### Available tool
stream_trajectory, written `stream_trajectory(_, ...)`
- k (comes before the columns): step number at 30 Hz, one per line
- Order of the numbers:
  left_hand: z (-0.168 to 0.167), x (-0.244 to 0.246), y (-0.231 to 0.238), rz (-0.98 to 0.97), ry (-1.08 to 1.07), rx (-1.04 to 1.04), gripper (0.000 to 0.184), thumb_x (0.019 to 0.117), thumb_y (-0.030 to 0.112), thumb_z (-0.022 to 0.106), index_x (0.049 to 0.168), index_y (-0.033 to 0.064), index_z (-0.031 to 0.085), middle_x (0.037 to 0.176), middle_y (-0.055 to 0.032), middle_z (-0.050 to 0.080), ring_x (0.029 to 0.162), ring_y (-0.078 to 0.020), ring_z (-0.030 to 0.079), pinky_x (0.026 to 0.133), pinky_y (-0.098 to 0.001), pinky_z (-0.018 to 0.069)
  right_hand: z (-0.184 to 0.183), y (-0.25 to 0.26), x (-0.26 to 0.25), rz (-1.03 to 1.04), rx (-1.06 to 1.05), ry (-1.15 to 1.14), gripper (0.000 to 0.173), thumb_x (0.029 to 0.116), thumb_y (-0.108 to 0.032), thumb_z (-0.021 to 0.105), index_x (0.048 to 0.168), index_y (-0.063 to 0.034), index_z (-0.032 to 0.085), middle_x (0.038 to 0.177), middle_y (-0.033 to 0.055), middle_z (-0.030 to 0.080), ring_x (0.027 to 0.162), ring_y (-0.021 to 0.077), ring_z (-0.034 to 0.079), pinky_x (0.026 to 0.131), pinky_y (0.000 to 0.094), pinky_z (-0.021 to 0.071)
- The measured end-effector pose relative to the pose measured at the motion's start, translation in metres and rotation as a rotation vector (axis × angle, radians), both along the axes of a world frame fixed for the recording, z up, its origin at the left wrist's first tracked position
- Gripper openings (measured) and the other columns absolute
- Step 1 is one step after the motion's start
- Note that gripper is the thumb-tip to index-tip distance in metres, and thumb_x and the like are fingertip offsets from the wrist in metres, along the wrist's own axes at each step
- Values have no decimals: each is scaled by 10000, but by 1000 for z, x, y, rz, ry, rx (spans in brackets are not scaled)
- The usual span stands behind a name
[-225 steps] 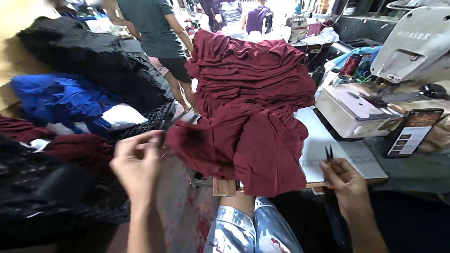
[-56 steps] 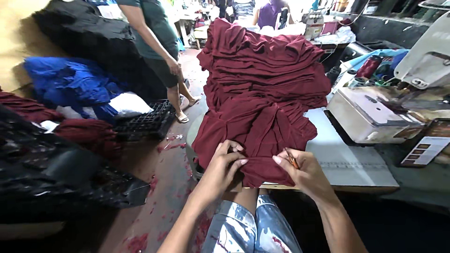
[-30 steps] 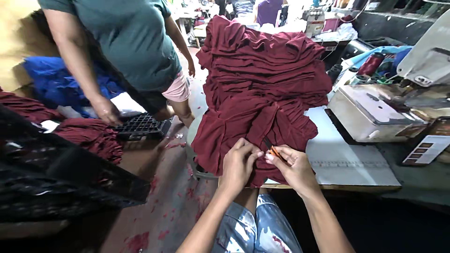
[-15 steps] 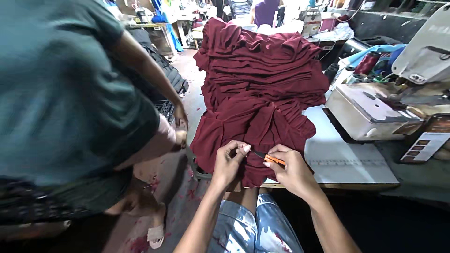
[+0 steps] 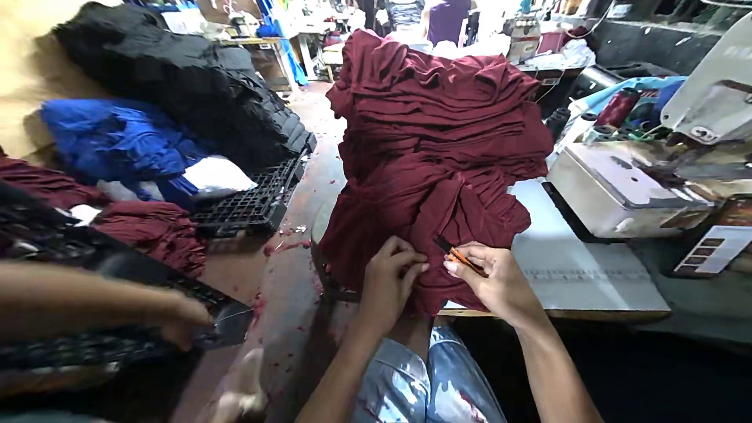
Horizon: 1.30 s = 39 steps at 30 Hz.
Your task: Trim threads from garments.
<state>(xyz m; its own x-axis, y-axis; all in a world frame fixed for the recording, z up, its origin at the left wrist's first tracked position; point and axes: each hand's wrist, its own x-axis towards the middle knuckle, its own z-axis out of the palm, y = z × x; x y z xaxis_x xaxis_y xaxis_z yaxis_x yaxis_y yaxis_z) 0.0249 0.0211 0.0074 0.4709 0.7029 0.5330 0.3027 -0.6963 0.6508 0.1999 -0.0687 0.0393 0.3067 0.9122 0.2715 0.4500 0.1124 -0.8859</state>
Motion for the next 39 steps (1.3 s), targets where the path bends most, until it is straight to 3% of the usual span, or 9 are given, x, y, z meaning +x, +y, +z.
stream_trajectory(4,-7,11,-4,97,28,108,66,907,122,739,907,57,751,992,-81,672,769,-170,666,674,-359,590,-9,0,3,-12,5,-9,83,902,-110,743,962,-53,746,911,17,716,753,52,667,668,226,570)
stream_trajectory(16,12,-15,4,-55,-270,-428,59,981,62,618,955,45,668,920,-22,653,767,-86,639,704,-249,562,12,-4,-15,30,-231,-372,90,875,-35,762,960,-3,761,1102,106,675,933,209,672,844,403,579)
stream_trajectory(19,24,-50,5,-474,-91,-387,122,935,126,647,891,44,726,836,16,695,754,-44,659,717,-229,572,3,-3,-12,-5,-133,-381,36,876,-21,746,907,-17,764,1052,92,692,891,191,683,807,393,591)
stream_trajectory(22,57,-77,1,-826,267,-368,231,987,198,653,1076,24,776,1077,-49,737,1009,-69,680,913,-250,557,-9,-8,8,43,53,-173,102,876,-85,721,962,-42,756,1008,32,722,866,98,690,762,295,595)
stream_trajectory(26,51,-46,-5,-275,199,-37,86,881,231,762,924,159,779,990,52,693,902,-48,668,798,-261,593,-8,-14,18,40,176,278,138,922,-37,607,1038,-55,677,867,19,749,709,102,717,671,257,620)
stream_trajectory(29,24,-17,-2,-298,245,-41,199,824,265,839,956,130,777,1086,-45,657,1031,-208,628,886,-429,553,-8,-17,20,-42,189,327,152,953,-37,580,1070,-65,673,778,-15,691,609,48,623,582,183,544)
stream_trajectory(33,23,-55,11,-222,-85,-102,163,956,282,676,912,135,732,1063,44,690,989,-55,658,865,-266,573,-12,-30,38,-224,134,239,153,922,-67,655,1073,-82,664,801,-71,675,620,-22,589,580,149,510)
stream_trajectory(36,41,-119,30,480,-465,-50,325,1018,208,609,1226,-40,586,1146,-78,617,980,-69,622,866,-263,538,-26,-43,54,-329,65,157,122,908,-45,690,1024,-50,652,785,-40,653,635,2,586,596,181,510)
stream_trajectory(39,54,-125,26,636,-485,26,537,1035,234,555,1455,-64,400,1441,-180,483,1218,-127,551,1014,-272,467,-35,-45,54,-376,-52,54,145,886,-92,765,979,-26,675,738,10,639,607,62,577,571,248,502)
